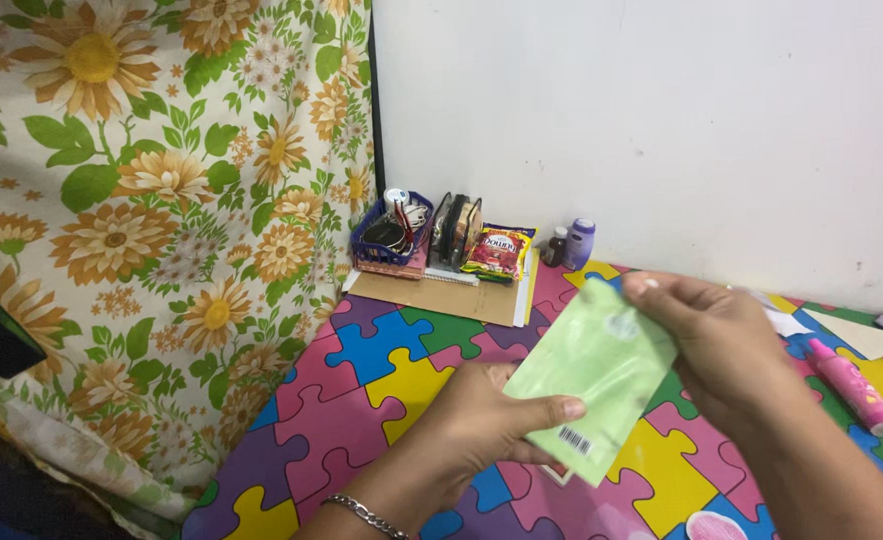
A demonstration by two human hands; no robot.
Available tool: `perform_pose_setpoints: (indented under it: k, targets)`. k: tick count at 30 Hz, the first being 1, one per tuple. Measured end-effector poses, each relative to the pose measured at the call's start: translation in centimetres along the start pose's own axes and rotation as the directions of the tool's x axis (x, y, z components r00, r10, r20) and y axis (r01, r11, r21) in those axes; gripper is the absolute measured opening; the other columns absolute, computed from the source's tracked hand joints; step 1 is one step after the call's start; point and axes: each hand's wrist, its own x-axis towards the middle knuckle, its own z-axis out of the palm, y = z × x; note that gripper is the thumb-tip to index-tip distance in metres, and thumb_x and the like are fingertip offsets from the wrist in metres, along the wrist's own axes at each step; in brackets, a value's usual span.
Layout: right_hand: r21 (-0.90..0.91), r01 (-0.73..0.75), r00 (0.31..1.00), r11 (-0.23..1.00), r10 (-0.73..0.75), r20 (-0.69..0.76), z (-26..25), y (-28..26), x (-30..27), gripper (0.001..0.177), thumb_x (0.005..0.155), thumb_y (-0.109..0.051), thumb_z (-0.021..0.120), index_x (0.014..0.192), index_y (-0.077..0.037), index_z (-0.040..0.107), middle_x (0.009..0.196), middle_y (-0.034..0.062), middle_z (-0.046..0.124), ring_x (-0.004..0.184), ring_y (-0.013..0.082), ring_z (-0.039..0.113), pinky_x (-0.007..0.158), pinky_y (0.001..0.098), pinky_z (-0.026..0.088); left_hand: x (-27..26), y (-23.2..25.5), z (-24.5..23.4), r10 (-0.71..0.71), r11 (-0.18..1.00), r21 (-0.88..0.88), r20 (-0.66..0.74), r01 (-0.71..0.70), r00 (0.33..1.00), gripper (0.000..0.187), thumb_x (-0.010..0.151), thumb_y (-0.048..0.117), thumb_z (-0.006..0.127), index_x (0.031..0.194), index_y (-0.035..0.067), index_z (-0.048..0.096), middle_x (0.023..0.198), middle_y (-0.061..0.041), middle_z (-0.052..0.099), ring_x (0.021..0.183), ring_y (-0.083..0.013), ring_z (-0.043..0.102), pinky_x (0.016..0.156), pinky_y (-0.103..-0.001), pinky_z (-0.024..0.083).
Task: The person organizes various household items on a colorful puzzle mat, including a packet of detergent, a small pouch, a hair clip, a comb, and a black handbag. They place items into a clear pouch and a blue wall bag, then move the handbag to a nearby shelf.
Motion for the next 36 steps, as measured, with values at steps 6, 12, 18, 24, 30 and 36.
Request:
perform_pose_setpoints:
  k: [6,12,18,24,30,36]
  targets:
    - [0.13,-0.001,0.999,0.991,-0.004,0.038,-0.3,-0.7,0.1,0.041,0.094,-0.026,0.064,0.122,0.003,0.067,0.11,0.011,0.074,0.095,0.0168,0.071,0.088,0.0328,0.056,1.5,0.0,0.0,0.127,0.991,0.045,-0.102,-0.123,0.987,0.039,0.086,0.02,0.075,0.116,-0.004,0.07,0.101,-0.012,0.079,0.08,-0.0177,0.078,0.066,-0.03,0.065]
    - [-0.01,-0.23,0.969,0.973,0.23,0.089,5.0,1.5,-1.3,0.041,0.094,-0.031,0.066,0.117,0.004,0.066,0.102,0.0117,0.077,0.087,0.0177,0.073,0.079,0.0319,0.057,4.1,1.2,-1.8,0.212,0.966,0.202,-0.247,-0.164,0.946,0.041,0.099,0.036,0.049,0.107,-0.001,0.067,0.074,-0.012,0.074,0.057,-0.0215,0.075,0.049,-0.034,0.06]
    - [-0.079,-0.164,0.949,0.983,0.179,0.261,11.5,5.6,0.0,0.028,0.092,-0.021,0.068,0.111,0.0,0.069,0.085,0.0106,0.073,0.066,0.0138,0.064,0.06,0.0291,0.051,5.0,1.0,-7.6,0.223,0.941,0.338,-0.532,-0.036,0.817,0.061,0.104,0.05,0.035,0.094,0.001,0.07,0.052,-0.015,0.063,0.039,-0.0207,0.059,0.04,-0.035,0.049]
    - [-0.161,-0.087,0.976,0.983,0.117,0.184,17.8,8.2,5.5,0.024,0.095,-0.021,0.065,0.102,0.002,0.067,0.075,0.0111,0.07,0.06,0.0167,0.064,0.057,0.0311,0.053,12.4,-1.4,-18.7,0.203,0.914,0.401,-0.579,0.059,0.789,0.069,0.104,0.056,0.039,0.086,-0.002,0.072,0.058,-0.014,0.065,0.047,-0.0223,0.063,0.044,-0.035,0.049]
    - [-0.411,0.024,0.992,0.911,0.03,0.125,20.5,8.3,16.8,0.027,0.099,-0.023,0.057,0.099,0.004,0.063,0.069,0.0116,0.068,0.057,0.019,0.065,0.057,0.0354,0.055,23.8,-2.4,-31.3,0.407,0.866,0.5,-0.672,-0.026,0.618,0.048,0.097,0.048,0.062,0.11,0.002,0.068,0.096,-0.015,0.076,0.079,-0.0269,0.074,0.064,-0.041,0.061]
    - [-0.555,0.179,0.982,0.813,-0.113,0.151,23.1,10.5,27.9,0.028,0.098,-0.016,0.051,0.109,0.008,0.06,0.075,0.0188,0.068,0.058,0.0253,0.067,0.057,0.0398,0.056,29.8,-2.3,-35.6,-0.283,0.954,-0.23,-0.502,0.189,0.817,0.058,0.102,0.055,0.039,0.131,0.006,0.051,0.096,-0.017,0.072,0.081,-0.0274,0.074,0.07,-0.043,0.063]
